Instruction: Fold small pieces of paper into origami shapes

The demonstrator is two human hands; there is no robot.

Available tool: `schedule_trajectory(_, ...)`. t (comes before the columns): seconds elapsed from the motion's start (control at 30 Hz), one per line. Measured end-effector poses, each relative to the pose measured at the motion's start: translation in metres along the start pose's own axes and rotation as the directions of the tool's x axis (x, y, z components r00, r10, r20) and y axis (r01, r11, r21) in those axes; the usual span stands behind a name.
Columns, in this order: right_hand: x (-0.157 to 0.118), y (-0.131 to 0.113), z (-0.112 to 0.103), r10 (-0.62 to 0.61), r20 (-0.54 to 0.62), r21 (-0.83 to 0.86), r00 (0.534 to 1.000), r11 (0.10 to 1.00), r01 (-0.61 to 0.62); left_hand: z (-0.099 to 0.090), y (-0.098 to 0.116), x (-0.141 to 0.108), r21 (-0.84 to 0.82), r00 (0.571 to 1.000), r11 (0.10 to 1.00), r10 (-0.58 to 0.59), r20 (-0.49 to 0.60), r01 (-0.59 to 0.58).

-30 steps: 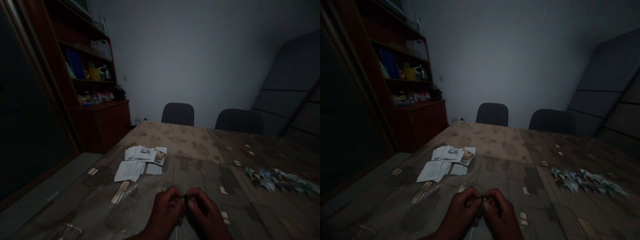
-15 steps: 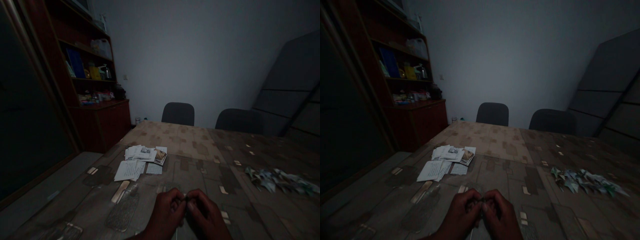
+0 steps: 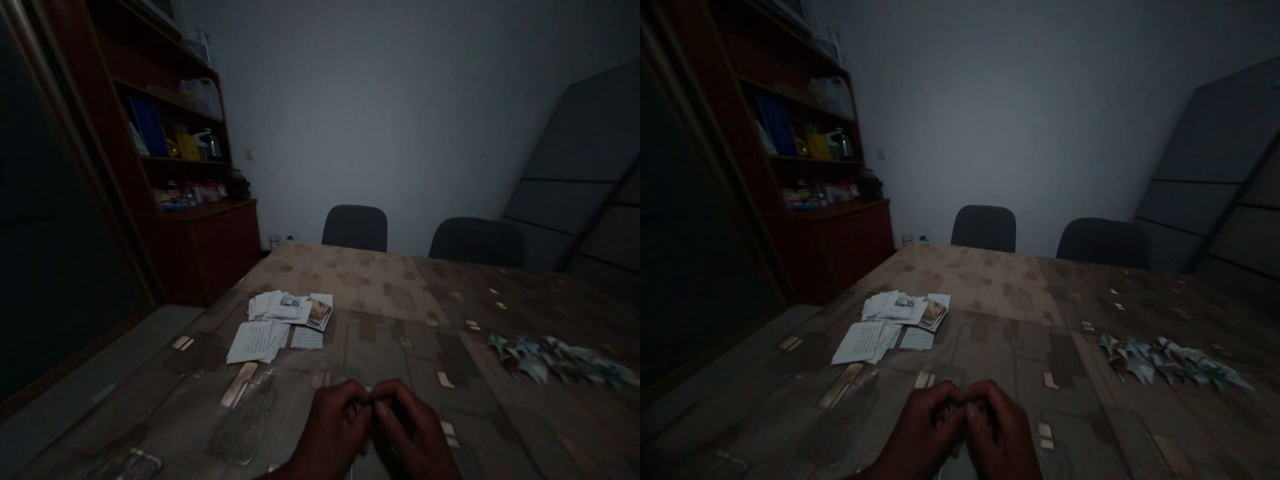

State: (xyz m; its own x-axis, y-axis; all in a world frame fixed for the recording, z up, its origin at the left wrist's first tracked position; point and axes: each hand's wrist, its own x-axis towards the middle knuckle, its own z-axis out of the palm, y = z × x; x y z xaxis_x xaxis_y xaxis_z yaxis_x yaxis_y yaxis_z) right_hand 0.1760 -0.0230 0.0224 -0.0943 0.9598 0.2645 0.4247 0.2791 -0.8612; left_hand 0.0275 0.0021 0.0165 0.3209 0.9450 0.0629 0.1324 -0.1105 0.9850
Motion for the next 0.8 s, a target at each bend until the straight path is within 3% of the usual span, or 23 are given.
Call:
schedule_trajectory(0.17, -0.003, 0.002, 0.0, 0.082, -0.058, 0.075, 0.995, 0.994, -0.078, 0.0, -0.002, 0.002, -0.343, 0.991, 0.931, -0.1, 0.085, 0.123)
schedule_trajectory(0.33, -0.009, -0.002, 0.004, 0.074, -0.12, 0.081, 0.99, 0.995, -0.065, -0.001, 0.001, 0.003, -0.482, 0.974, 0.851, -0.139, 0.176, 0.209)
schedule_trajectory(0.57, -0.011, -0.011, 0.002, 0.031, -0.148, 0.029, 0.988, 0.999, -0.027, 0.001, -0.003, 0.003, -0.501, 0.968, 0.835, -0.141, 0.206, 0.228)
schedule_trajectory(0.7, -0.009, -0.014, 0.002, 0.02, -0.16, 0.011, 0.987, 1.0, -0.019, 0.001, -0.003, 0.002, -0.404, 0.982, 0.895, -0.179, 0.066, 0.191)
schedule_trajectory(0.8, -0.007, -0.014, 0.003, 0.037, -0.144, 0.041, 0.989, 0.999, -0.032, -0.001, 0.002, -0.001, -0.217, 0.991, 0.97, -0.123, -0.052, 0.109)
